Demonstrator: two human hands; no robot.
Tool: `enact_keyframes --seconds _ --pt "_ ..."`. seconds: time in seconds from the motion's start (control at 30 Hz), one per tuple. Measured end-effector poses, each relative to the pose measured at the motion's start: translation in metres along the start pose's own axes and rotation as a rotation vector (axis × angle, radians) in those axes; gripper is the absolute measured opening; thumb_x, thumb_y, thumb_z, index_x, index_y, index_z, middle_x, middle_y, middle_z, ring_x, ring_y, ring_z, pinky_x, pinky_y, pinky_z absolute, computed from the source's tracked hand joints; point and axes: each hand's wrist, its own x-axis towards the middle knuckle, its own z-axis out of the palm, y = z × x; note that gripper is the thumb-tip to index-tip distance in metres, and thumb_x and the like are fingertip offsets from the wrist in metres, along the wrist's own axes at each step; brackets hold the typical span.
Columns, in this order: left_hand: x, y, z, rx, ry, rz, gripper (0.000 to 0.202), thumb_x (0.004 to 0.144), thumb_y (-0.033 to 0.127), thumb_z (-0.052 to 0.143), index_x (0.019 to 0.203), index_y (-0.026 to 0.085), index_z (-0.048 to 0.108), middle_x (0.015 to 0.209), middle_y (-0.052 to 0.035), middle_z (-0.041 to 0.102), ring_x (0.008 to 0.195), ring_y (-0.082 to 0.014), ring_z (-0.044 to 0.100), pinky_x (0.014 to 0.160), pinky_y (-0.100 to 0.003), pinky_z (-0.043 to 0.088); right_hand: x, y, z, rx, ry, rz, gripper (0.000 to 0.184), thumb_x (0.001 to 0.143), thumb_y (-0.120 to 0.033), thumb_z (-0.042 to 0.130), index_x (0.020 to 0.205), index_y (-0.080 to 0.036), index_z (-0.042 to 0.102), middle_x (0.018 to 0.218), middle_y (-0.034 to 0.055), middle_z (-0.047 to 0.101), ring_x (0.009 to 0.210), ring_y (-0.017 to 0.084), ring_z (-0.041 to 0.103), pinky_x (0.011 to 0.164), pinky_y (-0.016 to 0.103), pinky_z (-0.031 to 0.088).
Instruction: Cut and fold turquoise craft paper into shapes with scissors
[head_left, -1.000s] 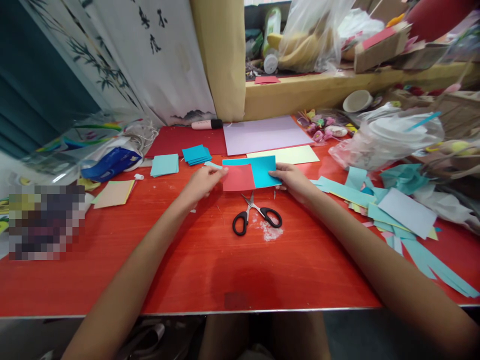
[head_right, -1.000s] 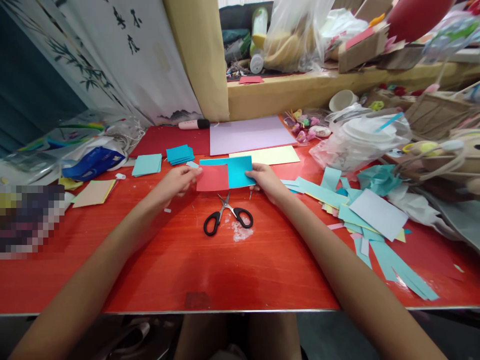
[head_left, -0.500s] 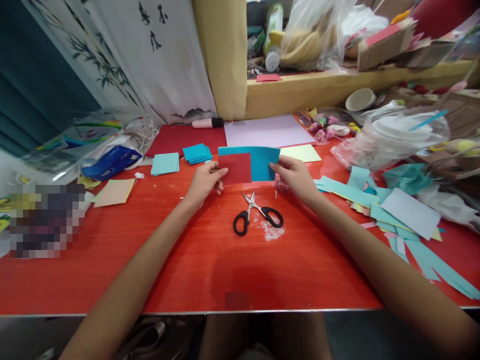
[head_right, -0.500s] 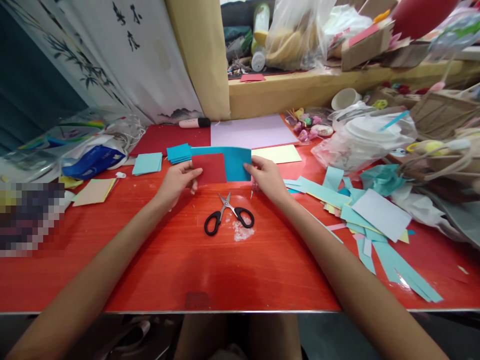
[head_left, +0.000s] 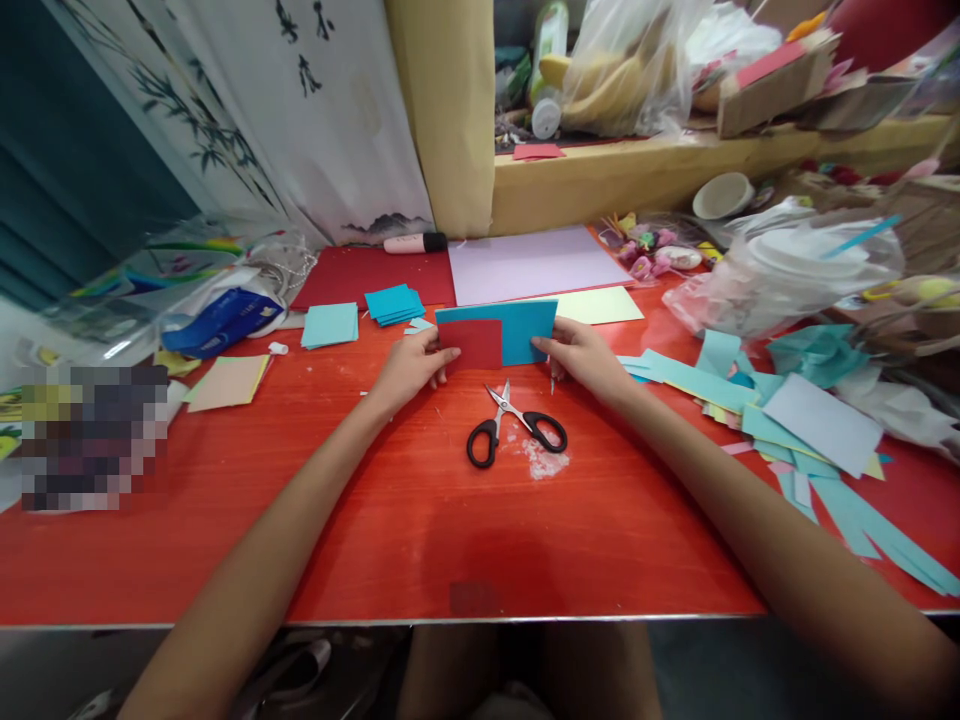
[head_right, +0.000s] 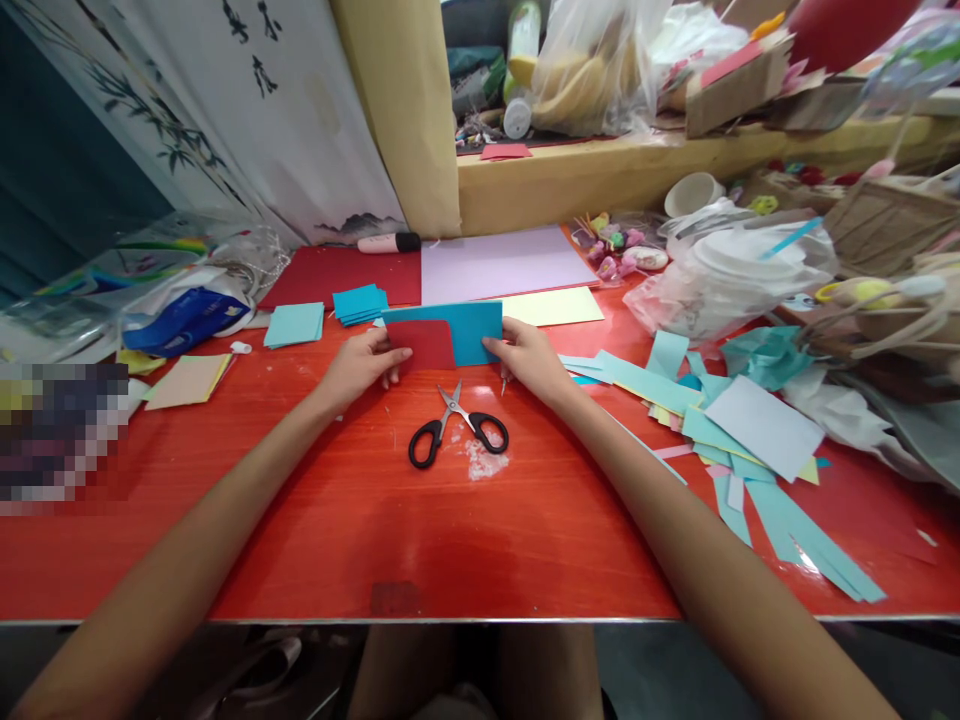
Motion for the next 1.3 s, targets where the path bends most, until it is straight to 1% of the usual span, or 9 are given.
enact_keyframes --seconds 0.13,0.27,0.47,0.6,0.7,1.0,1.13,1.2,1.3 --pt "-0.001 0.003 -0.002 0.088 0.022 0.012 0.022 0.075 0.034 0.057 0.065 0.016 0.051 0.043 0.0041 0.048 0.038 -0.0065 0.042 0.039 -0.019 0.031 0.0 -0.004 -0.001 -0.021 0.001 0.033 0.011 0.077 -0.027 0.053 0.073 -0.017 0.051 0.05 -0.0053 0.045 0.04 0.008 0.042 0.04 0.022 0.032" --pt "-0.002 0.009 -0.003 0.077 0.018 -0.009 0.031 0.075 0.035 0.058 0.055 0.016 0.043 0.04 0.0044 0.046 0.038 -0.0057 0.039 0.041 -0.019 0.028 0.0 -0.012 -0.004 0.084 -0.008 0.063 0.011 0.075 -0.026 0.055 0.07 -0.017 0.051 0.052 -0.0049 0.045 0.043 0.007 0.04 0.042 0.021 0.031" --pt "-0.002 0.011 -0.002 -0.017 0.001 -0.058 0.03 0.073 0.036 0.06 0.057 0.016 0.044 0.039 0.0047 0.046 0.037 -0.006 0.039 0.04 -0.019 0.027 -0.001 -0.012 -0.008 0.22 -0.093 0.07 0.015 0.074 -0.028 0.058 0.083 -0.016 0.057 0.067 -0.0007 0.054 0.055 0.009 0.045 0.047 0.021 0.035" --pt "-0.002 0.013 -0.002 -0.084 0.016 -0.076 0.027 0.071 0.036 0.062 0.06 0.015 0.051 0.041 0.0047 0.046 0.037 -0.0054 0.039 0.039 -0.019 0.026 -0.003 -0.017 -0.009 0.206 -0.106 0.078 0.007 0.076 -0.022 0.058 0.074 -0.017 0.055 0.058 -0.0028 0.046 0.05 0.007 0.039 0.044 0.02 0.03" --pt "-0.002 0.013 -0.002 -0.109 0.021 -0.095 0.026 0.07 0.036 0.063 0.061 0.014 0.054 0.043 0.0048 0.046 0.037 -0.0048 0.038 0.039 -0.018 0.025 -0.004 -0.022 -0.009 0.215 -0.113 0.095 0.011 0.078 -0.018 0.057 0.068 -0.017 0.053 0.053 -0.0038 0.039 0.048 0.007 0.037 0.044 0.02 0.03" --pt "-0.001 0.011 -0.001 -0.107 0.002 -0.092 0.027 0.07 0.037 0.063 0.061 0.014 0.054 0.043 0.0046 0.046 0.037 -0.0049 0.037 0.038 -0.019 0.025 -0.004 -0.023 -0.007 0.246 -0.124 0.152 0.002 0.077 -0.017 0.056 0.076 -0.016 0.057 0.059 -0.0023 0.046 0.05 0.006 0.038 0.042 0.019 0.029" --pt "-0.002 0.009 -0.002 -0.074 -0.018 -0.086 0.031 0.072 0.038 0.061 0.056 0.014 0.05 0.041 0.0039 0.045 0.037 -0.0052 0.038 0.039 -0.019 0.024 -0.003 -0.016 -0.007 0.303 -0.122 0.175 0.012 0.076 -0.021 0.058 0.086 -0.015 0.058 0.065 -0.002 0.049 0.049 0.005 0.038 0.041 0.018 0.028" --pt "-0.002 0.009 -0.001 -0.07 -0.022 -0.089 0.033 0.073 0.039 0.06 0.055 0.014 0.05 0.04 0.0036 0.046 0.037 -0.0052 0.038 0.04 -0.019 0.024 -0.002 -0.012 -0.006 0.357 -0.108 0.176 0.016 0.075 -0.024 0.059 0.089 -0.016 0.057 0.064 -0.0031 0.048 0.046 0.004 0.035 0.039 0.018 0.025" --pt "-0.002 0.01 0.002 -0.095 0.002 -0.098 0.032 0.073 0.039 0.06 0.055 0.014 0.05 0.041 0.0037 0.046 0.037 -0.0046 0.037 0.039 -0.019 0.023 -0.002 -0.008 -0.002 0.469 -0.085 0.153 0.014 0.075 -0.027 0.06 0.082 -0.017 0.052 0.056 -0.0063 0.038 0.041 0.003 0.027 0.037 0.018 0.017"
